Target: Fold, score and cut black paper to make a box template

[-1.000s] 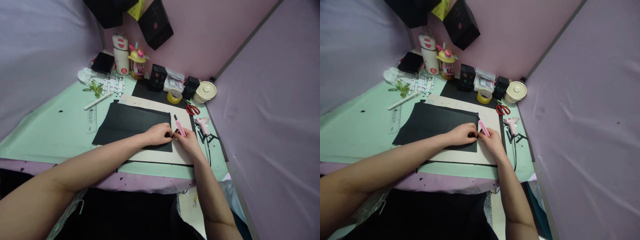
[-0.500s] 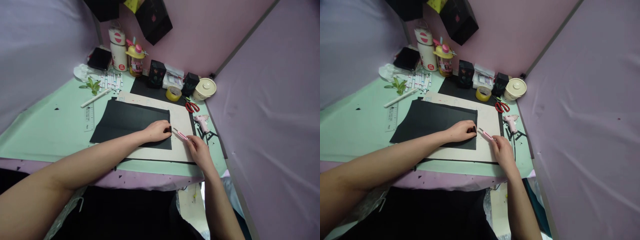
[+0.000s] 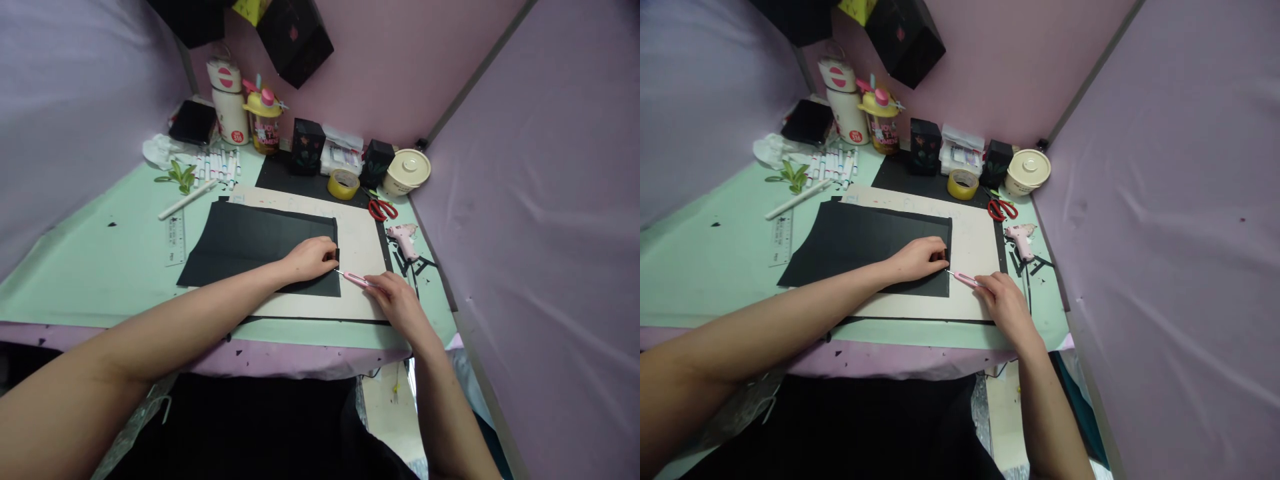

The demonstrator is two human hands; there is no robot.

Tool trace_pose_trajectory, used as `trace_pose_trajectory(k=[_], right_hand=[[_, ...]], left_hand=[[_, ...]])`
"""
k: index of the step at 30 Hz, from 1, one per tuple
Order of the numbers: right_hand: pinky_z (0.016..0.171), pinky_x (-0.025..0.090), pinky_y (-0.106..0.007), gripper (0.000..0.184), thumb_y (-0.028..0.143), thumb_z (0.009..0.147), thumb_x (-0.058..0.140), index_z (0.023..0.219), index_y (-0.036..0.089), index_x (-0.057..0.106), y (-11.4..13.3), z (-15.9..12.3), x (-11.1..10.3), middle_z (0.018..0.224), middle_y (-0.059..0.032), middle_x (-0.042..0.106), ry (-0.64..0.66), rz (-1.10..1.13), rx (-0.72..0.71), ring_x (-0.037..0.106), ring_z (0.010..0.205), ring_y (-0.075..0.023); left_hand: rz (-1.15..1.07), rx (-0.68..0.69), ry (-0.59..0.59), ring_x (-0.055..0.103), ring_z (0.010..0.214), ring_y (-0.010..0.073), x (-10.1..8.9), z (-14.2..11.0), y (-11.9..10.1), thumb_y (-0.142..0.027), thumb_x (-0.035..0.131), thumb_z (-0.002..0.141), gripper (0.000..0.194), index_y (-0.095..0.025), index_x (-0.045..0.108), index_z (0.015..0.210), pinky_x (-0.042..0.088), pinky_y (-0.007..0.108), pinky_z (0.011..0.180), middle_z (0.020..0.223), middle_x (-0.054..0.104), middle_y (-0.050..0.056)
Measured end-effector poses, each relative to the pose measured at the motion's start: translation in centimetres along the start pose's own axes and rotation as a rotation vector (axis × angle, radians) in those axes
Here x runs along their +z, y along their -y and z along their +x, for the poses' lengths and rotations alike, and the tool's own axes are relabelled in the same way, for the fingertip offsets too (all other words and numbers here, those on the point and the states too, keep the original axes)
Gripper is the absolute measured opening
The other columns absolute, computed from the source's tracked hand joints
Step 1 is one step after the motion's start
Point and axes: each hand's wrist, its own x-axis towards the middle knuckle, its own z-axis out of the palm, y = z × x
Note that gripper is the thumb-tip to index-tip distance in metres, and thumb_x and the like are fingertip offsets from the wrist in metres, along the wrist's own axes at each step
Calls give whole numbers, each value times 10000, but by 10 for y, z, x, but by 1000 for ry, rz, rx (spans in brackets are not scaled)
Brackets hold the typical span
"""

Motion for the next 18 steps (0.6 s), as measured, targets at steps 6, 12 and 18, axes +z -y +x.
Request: trace_pose_trajectory(k=[6,12,18], right_hand=[[777,453,-346,249,366,938,511,1043,250,705,0,-5,-9,945,-64,672,82,180,40,603,895,-235],[608,409,-288,309,453,862,573,1029,210,666,15,17,-15,716,6,600,-87,433,298,533,648,-171],[620,397,-263,250,404,763,644,885,188,679,46,71,11,728,9,616,-47,527,148,530,681,-162]], left_hand=[[-13,-26,-19,562,721,167,1,1,2,-209,624,798,93,-170,603,716,409,277,652,796,599,20],[-61,-45,-44,565,701,145,1,2,3,-271,658,810,139,-168,619,725,417,254,648,793,611,7],[-68,-28,-45,595,746,158,3,1,3,-233,660,816,110,-163,650,732,441,261,684,807,637,17]])
